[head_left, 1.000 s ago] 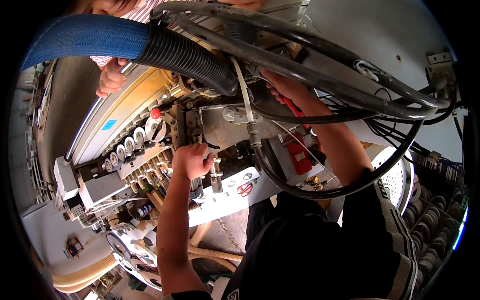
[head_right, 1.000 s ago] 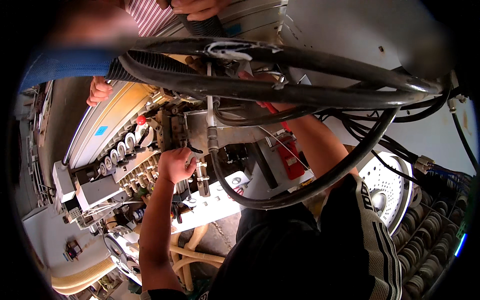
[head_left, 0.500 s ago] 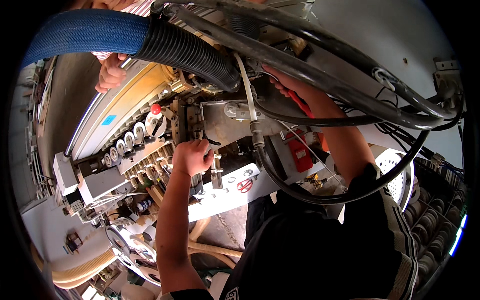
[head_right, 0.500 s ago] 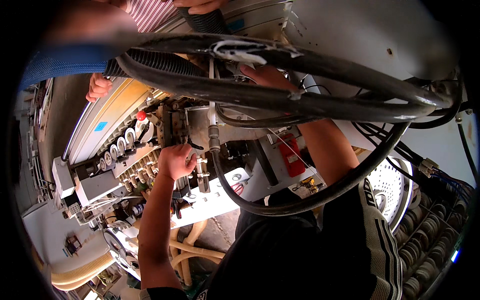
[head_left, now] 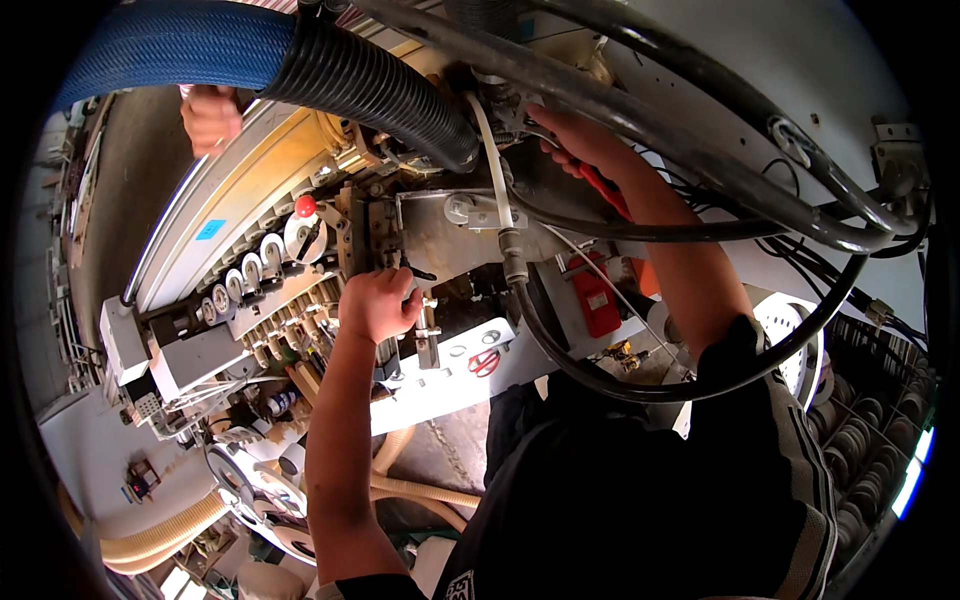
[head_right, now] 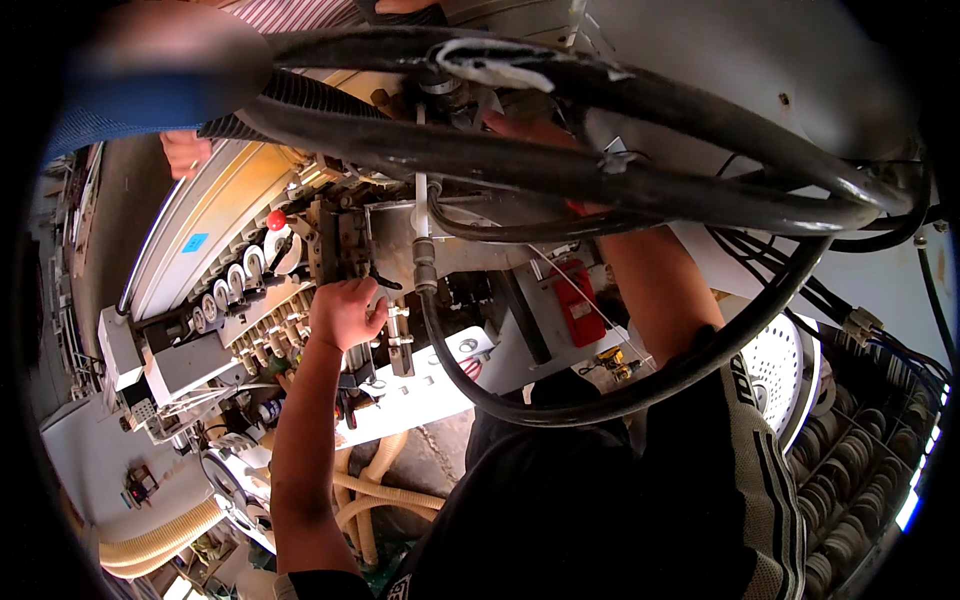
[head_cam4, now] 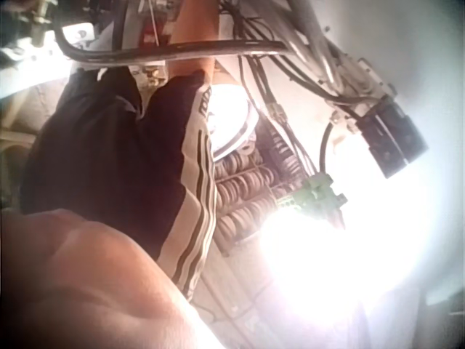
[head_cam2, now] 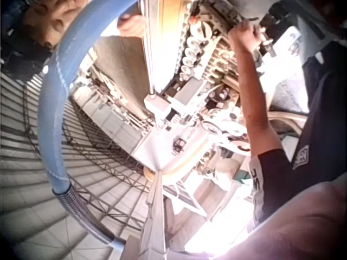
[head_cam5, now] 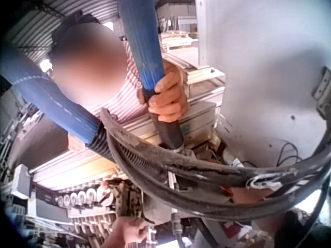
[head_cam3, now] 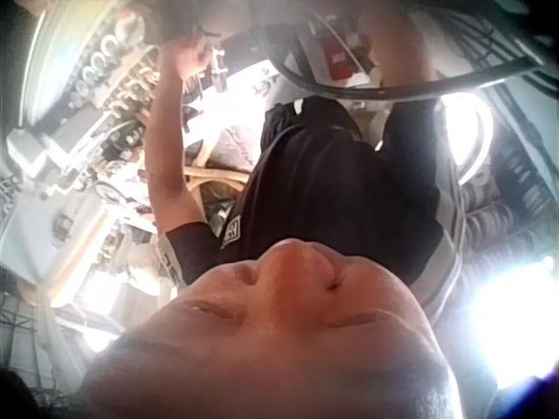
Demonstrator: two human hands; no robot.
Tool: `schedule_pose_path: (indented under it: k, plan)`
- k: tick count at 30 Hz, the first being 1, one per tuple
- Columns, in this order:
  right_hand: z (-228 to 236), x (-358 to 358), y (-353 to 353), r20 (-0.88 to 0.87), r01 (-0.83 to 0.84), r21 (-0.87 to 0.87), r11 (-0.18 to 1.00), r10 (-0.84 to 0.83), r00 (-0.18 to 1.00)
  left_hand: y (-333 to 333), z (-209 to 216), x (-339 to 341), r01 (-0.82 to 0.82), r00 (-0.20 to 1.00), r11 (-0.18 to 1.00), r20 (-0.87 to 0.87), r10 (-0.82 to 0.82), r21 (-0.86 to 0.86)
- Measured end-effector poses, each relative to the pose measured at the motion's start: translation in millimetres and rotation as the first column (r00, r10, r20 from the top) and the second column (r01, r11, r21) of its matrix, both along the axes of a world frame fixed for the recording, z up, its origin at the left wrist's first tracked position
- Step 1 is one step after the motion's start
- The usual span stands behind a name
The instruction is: The person uses an adjustable wrench to loosen and tighten components on industrial wood processing machinery while another person holds parts of the assembly steady.
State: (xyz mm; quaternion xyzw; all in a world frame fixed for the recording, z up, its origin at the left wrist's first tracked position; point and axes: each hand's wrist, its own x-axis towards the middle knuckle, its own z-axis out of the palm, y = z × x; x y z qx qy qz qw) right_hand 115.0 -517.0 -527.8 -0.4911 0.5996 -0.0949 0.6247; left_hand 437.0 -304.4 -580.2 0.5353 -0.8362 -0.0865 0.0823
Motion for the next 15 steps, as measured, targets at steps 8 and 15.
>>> schedule_pose_path:
  k: [8,15]
  plan:
    - [-25.7,-11.4,-19.2,-0.068,-0.094,0.007,0.996,0.095,0.993,0.2,-1.0,-0.5,-0.005,1.000,1.000,-0.016,0.005,0.008]
    - [-10.7,-10.3,-11.4,-0.025,-0.089,-0.033,0.995,0.088,0.996,0.9,0.5,-0.4,-0.006,1.000,1.000,-0.024,0.005,-0.010]
